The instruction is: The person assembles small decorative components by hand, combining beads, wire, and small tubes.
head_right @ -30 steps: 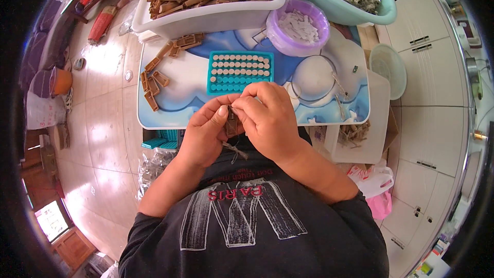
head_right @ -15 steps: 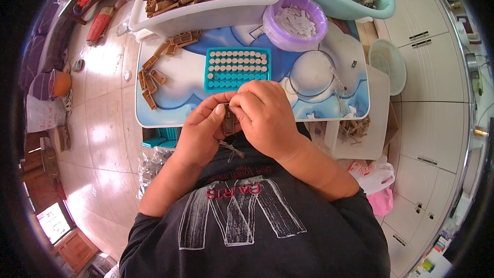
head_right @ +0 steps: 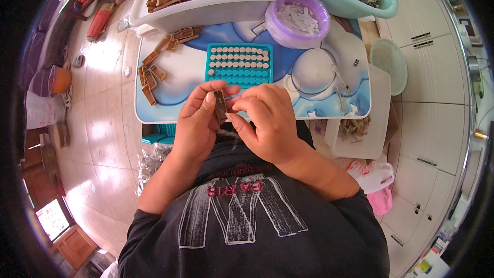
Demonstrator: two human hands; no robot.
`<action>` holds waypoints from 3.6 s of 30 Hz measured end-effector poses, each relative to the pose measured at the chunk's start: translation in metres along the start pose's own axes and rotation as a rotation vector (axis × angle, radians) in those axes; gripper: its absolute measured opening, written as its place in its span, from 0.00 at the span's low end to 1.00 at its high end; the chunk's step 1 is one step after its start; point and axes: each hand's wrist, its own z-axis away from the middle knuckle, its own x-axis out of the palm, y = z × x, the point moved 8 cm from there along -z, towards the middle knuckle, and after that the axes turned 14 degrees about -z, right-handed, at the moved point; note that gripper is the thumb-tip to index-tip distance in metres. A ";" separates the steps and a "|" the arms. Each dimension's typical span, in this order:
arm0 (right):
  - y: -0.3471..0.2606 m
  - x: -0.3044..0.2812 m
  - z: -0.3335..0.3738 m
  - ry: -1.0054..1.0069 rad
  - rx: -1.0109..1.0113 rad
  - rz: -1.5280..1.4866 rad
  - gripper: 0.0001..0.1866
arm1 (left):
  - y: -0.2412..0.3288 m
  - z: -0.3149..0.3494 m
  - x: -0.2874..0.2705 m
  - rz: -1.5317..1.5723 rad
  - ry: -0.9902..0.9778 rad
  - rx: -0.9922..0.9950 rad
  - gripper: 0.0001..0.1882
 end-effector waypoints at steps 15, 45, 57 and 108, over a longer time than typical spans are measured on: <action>0.023 0.017 0.015 -0.026 0.238 -0.202 0.12 | 0.011 0.002 -0.008 -0.005 0.122 0.106 0.13; 0.008 0.036 0.007 -0.208 0.141 -0.118 0.13 | -0.002 0.006 -0.020 0.075 0.117 -0.031 0.12; 0.017 0.024 0.003 -0.085 0.147 -0.112 0.10 | -0.006 0.004 -0.018 0.065 0.040 0.008 0.12; 0.068 0.059 -0.062 -0.141 -0.005 0.280 0.08 | -0.007 -0.001 -0.071 0.157 0.156 -0.146 0.14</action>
